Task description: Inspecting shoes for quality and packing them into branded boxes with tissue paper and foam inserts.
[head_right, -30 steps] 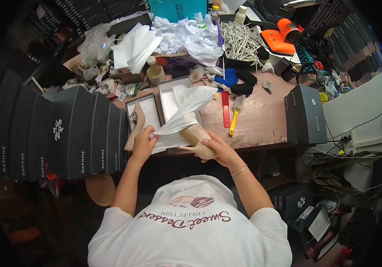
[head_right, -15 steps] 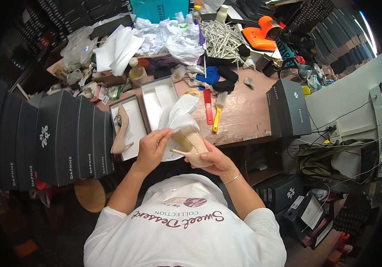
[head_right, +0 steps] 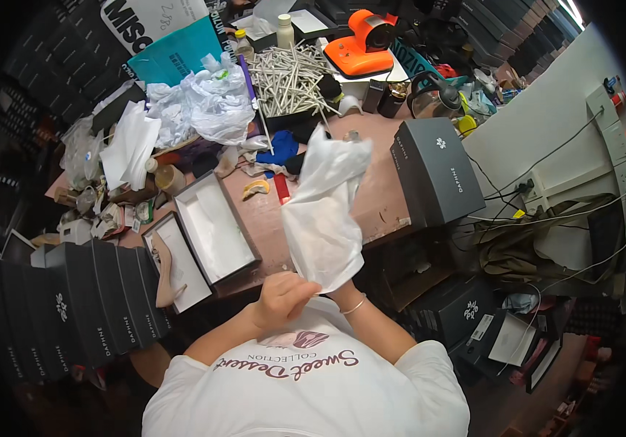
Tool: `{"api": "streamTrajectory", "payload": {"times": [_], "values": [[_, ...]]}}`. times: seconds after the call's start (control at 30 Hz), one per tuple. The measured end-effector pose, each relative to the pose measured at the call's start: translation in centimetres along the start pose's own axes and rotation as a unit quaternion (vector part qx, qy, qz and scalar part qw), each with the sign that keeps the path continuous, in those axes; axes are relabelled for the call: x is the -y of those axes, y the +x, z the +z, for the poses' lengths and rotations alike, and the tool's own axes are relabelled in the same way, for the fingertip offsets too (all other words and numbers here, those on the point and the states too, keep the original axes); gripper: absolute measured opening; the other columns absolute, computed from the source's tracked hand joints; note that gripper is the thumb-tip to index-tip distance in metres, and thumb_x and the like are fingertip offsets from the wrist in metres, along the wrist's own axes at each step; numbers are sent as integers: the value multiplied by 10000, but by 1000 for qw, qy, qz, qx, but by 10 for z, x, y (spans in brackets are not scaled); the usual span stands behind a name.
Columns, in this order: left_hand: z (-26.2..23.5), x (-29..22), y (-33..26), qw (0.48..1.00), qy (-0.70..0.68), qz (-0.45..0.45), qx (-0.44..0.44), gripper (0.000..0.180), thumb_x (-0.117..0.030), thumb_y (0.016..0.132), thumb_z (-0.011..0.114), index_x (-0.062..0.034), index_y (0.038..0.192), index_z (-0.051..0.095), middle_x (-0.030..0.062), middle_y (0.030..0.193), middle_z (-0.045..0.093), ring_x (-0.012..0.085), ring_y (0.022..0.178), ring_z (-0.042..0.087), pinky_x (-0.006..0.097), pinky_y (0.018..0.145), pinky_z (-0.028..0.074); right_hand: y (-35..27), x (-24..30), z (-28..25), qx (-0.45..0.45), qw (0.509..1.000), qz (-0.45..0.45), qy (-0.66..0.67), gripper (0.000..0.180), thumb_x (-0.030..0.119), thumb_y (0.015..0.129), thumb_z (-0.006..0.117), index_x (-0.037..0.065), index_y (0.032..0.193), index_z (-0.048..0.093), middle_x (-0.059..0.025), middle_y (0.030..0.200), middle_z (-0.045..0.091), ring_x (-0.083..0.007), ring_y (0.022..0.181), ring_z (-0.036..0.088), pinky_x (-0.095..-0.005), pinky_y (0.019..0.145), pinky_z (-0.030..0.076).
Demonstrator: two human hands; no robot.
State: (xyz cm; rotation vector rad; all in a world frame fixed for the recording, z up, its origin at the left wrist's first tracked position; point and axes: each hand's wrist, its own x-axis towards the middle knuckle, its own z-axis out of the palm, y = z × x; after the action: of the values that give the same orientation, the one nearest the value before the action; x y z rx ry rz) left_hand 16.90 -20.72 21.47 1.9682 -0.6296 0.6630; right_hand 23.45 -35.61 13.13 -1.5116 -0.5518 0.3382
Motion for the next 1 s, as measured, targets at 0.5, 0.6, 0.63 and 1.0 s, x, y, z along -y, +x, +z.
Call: {"api": "streamTrajectory", "payload": {"times": [0.5,0.6,0.63,1.0], "values": [[43,24,5,973,-129,4,193,228,-100,721,646,-65,941,599,65,702,481,232,624,552,335,535,440,35,-6,-44,-5,840,281,464,379,223,950,471,45,1284,465,-135,1256,509,-246,1134,501,-361,980,389],[45,35,0,991,-105,-47,69,260,-102,711,659,-66,963,606,66,708,485,239,617,540,345,543,438,64,7,-30,15,985,173,-5,371,208,942,479,39,1272,477,-138,1241,520,-251,1118,516,-357,956,408],[37,30,4,990,-104,-27,94,246,-89,693,662,-62,930,600,73,709,486,248,629,549,348,546,442,72,6,-27,44,967,105,-227,369,204,939,482,37,1268,481,-139,1236,524,-253,1113,520,-355,948,414],[-48,112,-98,952,100,-288,-2,347,-94,830,577,24,1154,542,177,1009,575,357,943,558,432,827,466,111,-26,-12,115,871,-20,-477,316,107,896,537,-10,1189,550,-191,1182,564,-286,1074,573,-345,867,471]]}}
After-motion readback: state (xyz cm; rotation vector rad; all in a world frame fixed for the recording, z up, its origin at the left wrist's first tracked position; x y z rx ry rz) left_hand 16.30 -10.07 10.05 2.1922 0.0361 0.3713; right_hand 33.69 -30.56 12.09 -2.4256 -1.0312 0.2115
